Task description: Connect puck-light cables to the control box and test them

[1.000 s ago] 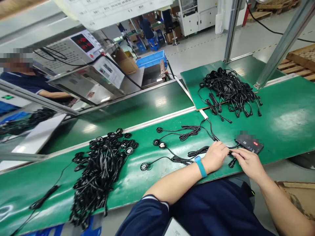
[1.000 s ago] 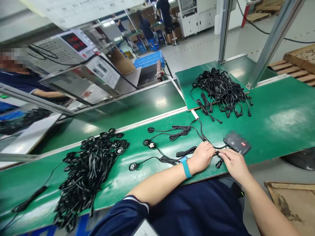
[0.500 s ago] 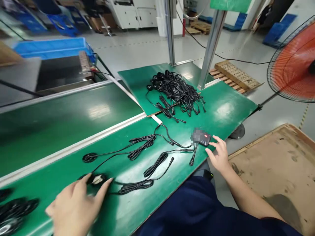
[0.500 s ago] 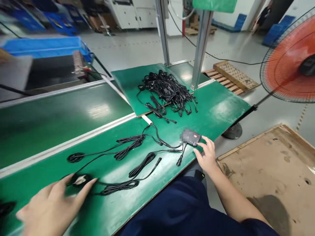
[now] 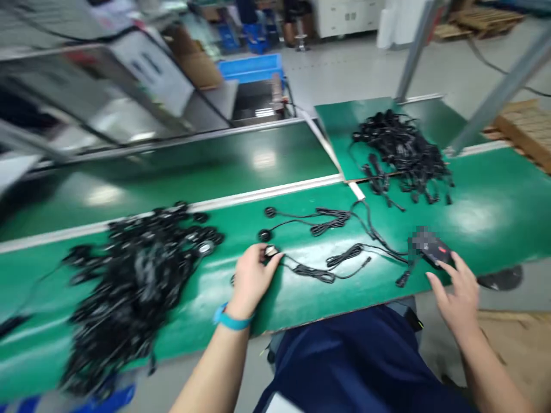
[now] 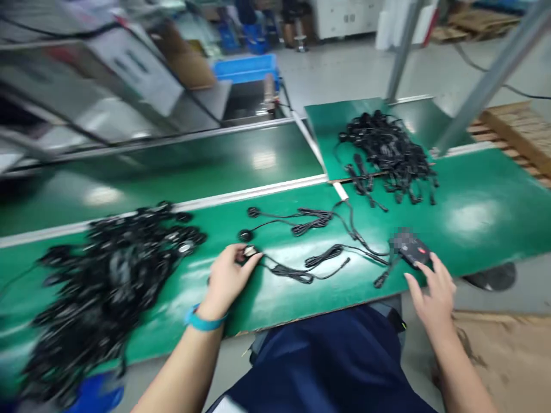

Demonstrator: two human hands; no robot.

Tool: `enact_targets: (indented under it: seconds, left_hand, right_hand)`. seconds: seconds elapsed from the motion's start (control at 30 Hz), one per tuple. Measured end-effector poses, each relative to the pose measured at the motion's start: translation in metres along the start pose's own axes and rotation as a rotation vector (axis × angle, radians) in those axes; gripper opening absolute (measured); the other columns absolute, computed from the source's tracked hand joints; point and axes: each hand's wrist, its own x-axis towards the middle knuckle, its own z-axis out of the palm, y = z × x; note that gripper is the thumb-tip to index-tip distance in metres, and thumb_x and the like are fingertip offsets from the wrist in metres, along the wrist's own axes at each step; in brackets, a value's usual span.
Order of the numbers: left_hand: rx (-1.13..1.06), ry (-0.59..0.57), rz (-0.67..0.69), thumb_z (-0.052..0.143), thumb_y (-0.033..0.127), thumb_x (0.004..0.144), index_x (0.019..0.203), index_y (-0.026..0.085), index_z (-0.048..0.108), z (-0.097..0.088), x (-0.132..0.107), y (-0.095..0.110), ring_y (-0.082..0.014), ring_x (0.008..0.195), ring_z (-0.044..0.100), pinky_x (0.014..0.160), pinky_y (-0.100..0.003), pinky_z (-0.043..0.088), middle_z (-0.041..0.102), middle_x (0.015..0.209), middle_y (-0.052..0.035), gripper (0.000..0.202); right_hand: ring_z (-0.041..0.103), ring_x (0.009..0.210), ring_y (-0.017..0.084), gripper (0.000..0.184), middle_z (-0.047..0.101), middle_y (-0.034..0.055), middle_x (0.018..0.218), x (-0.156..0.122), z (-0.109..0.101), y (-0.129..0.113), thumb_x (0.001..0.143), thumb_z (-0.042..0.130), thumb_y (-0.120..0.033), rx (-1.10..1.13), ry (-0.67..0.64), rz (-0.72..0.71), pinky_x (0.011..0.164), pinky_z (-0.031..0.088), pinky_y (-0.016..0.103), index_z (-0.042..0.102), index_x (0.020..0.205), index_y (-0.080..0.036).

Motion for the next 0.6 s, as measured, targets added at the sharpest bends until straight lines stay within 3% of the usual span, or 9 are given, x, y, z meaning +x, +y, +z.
enact_targets:
  seconds: [0.2,0.6]
  left_hand:
    - [-0.031,0.020,0.000,0.074,0.042,0.089,0.103,0.021,0.059,0.001,-0.003,-0.002,-0.0213,0.080,0.057,0.076,-0.033,0.047,0.061,0.087,-0.0023,0.029]
    - [-0.073,0.019,-0.036,0.079,0.034,0.086,0.098,0.021,0.059,-0.004,-0.003,0.003,-0.0201,0.077,0.055,0.073,-0.033,0.044,0.060,0.084,-0.0004,0.027]
  right_hand:
    - [0.053,0.139,0.042,0.057,0.049,0.0159,0.157,0.000,0.009,0.001,0.097,0.057,-0.064,-0.027,-0.015,0.075,0.115,0.042,0.060,0.067,0.131,-0.019]
    - [0.054,0.138,0.042,0.054,0.050,0.0148,0.157,0.000,0.008,-0.007,0.099,0.056,-0.062,-0.045,0.008,0.098,0.114,0.043,0.060,0.069,0.129,-0.019]
